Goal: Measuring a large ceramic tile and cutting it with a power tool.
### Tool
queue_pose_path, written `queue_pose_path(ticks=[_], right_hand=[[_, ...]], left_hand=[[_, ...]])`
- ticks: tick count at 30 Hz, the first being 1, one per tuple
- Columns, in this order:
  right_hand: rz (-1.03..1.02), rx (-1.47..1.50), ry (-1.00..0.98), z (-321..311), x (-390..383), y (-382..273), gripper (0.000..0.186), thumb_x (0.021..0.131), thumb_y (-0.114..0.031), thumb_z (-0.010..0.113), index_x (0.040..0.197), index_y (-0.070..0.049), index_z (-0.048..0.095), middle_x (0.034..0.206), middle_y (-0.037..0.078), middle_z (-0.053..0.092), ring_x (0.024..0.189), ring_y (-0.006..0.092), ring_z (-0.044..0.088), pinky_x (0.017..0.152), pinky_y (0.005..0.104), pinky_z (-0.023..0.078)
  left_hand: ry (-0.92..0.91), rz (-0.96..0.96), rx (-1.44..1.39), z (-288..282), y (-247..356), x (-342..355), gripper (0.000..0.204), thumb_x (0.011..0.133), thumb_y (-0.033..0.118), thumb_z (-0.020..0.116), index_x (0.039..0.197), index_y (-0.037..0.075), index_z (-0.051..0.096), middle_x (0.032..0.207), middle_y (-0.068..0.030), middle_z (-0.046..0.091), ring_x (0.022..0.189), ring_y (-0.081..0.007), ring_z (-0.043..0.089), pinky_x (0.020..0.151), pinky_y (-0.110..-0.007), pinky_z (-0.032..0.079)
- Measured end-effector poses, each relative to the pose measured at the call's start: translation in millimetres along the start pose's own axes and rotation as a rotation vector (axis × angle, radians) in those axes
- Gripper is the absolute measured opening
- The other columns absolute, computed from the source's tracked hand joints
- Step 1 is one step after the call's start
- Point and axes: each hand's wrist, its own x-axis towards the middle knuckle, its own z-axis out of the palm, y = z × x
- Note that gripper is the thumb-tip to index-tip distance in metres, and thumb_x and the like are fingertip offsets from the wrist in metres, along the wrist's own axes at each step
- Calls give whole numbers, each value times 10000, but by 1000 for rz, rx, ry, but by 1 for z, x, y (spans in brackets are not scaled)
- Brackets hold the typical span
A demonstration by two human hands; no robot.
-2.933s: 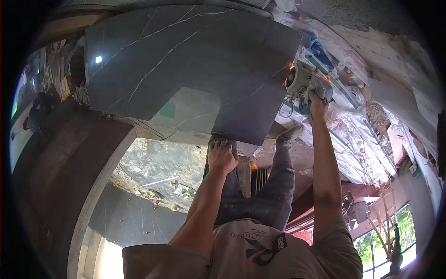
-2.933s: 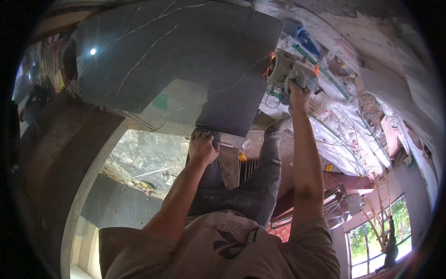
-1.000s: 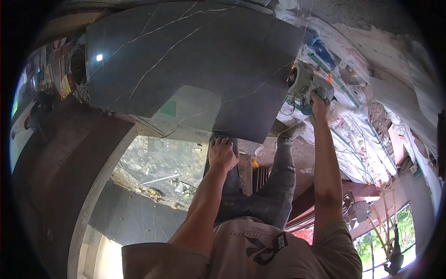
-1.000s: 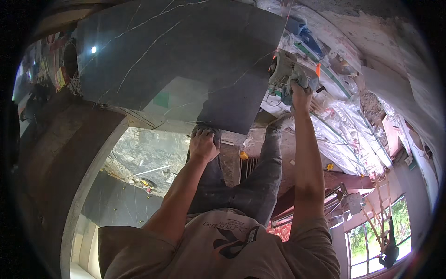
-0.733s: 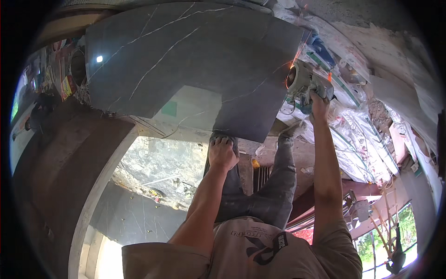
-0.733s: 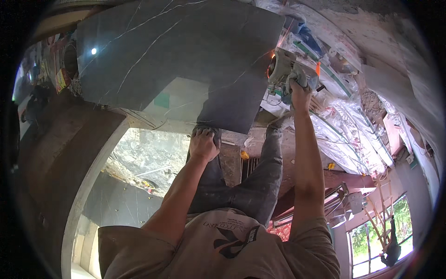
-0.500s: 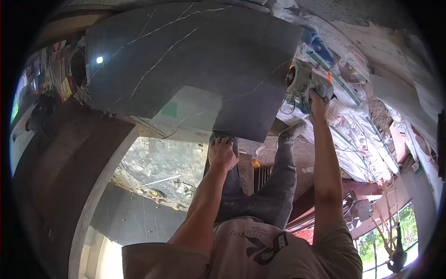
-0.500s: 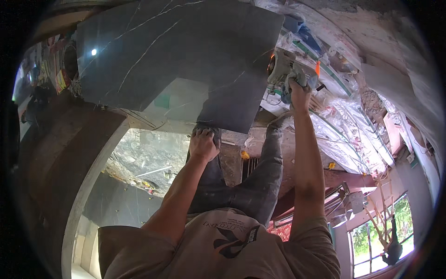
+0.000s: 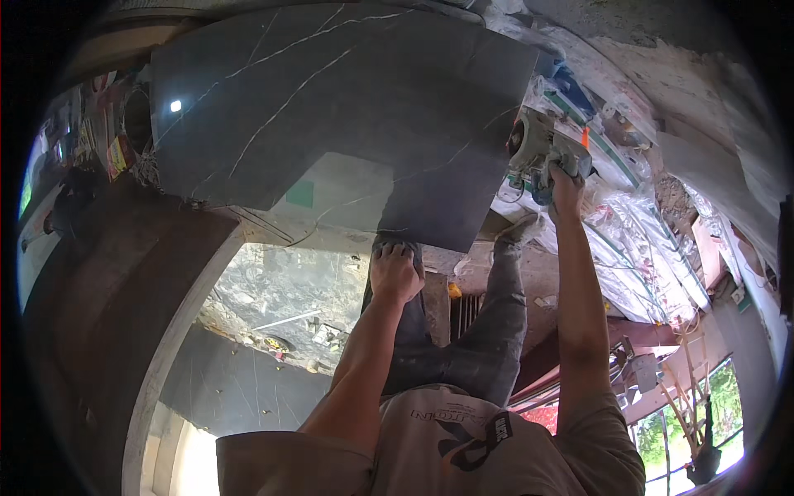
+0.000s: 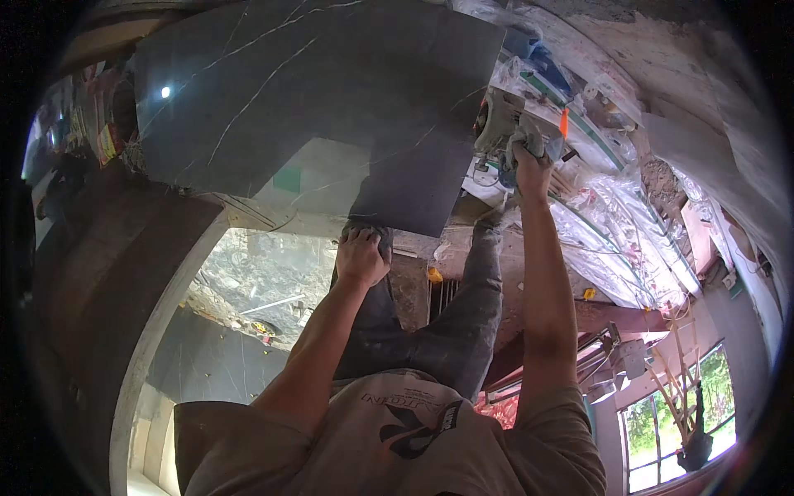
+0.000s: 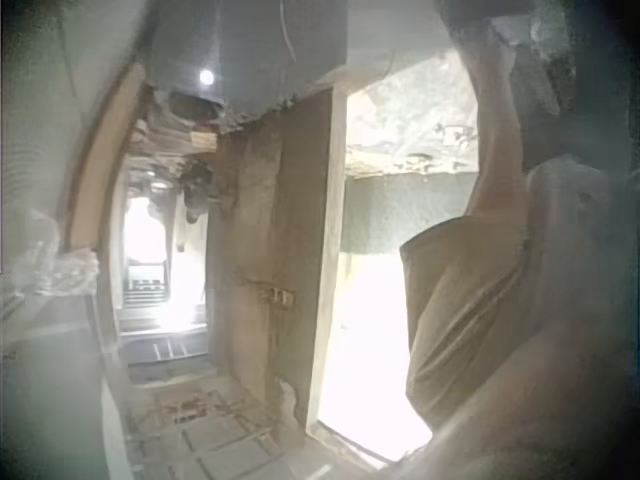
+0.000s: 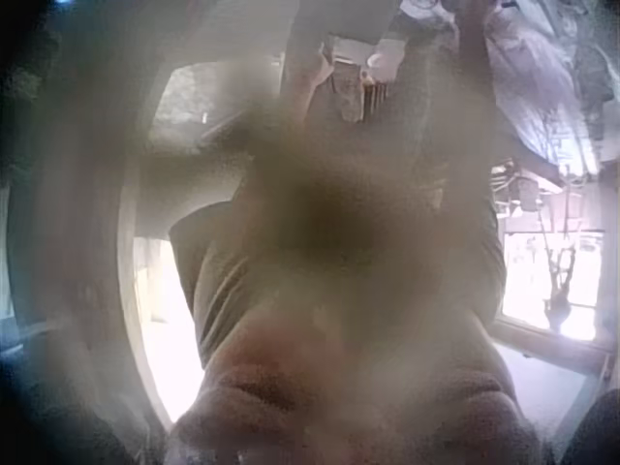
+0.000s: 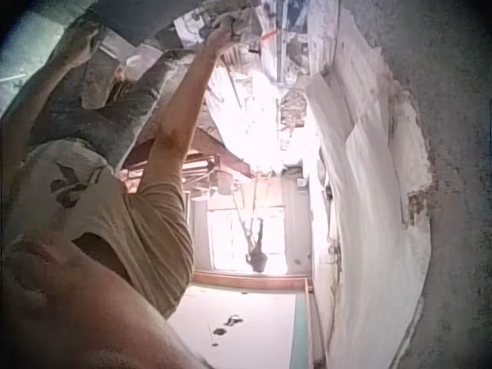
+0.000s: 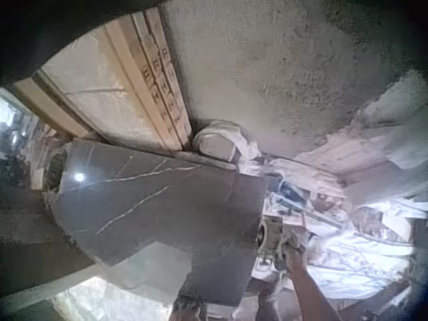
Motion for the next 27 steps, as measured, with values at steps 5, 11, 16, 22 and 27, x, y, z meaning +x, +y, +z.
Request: queue_pose_path(ticks=[5,11,16,22,27], right_hand=[[-4,5,-48,-7,7,13,317,831,-167,702,1116,-31,672,986,43,666,834,163,610,738,320,488],[-24,77,-49,-4,-6,6,335,831,-174,707,1128,-24,665,996,48,666,844,164,610,748,320,489],[-18,50,-72,-8,-7,9,325,832,-159,697,1126,-23,665,992,47,666,840,162,609,745,319,489],[-29,48,-77,-9,-5,18,323,831,-161,693,1121,-20,670,998,50,667,848,164,612,749,320,490],[-58,-33,-48,-8,2,20,357,822,-197,696,1110,14,675,978,95,694,879,213,632,801,345,488]], left_hand=[[-25,1,-17,-2,3,1,389,862,370,596,1068,61,712,1178,-129,648,1202,-315,551,1067,-448,394],[46,13,-18,2,1,0,331,851,328,592,992,62,729,1118,-135,668,1155,-309,576,1021,-447,418],[71,29,-9,0,2,0,326,846,323,594,987,61,728,1111,-134,667,1149,-310,578,1012,-447,422],[-2,-9,-2,-1,2,0,361,855,353,595,1023,59,719,1140,-133,656,1174,-313,564,1037,-449,408],[9,0,-23,2,2,0,345,853,348,597,986,56,725,1116,-140,660,1150,-313,575,1009,-448,422]])
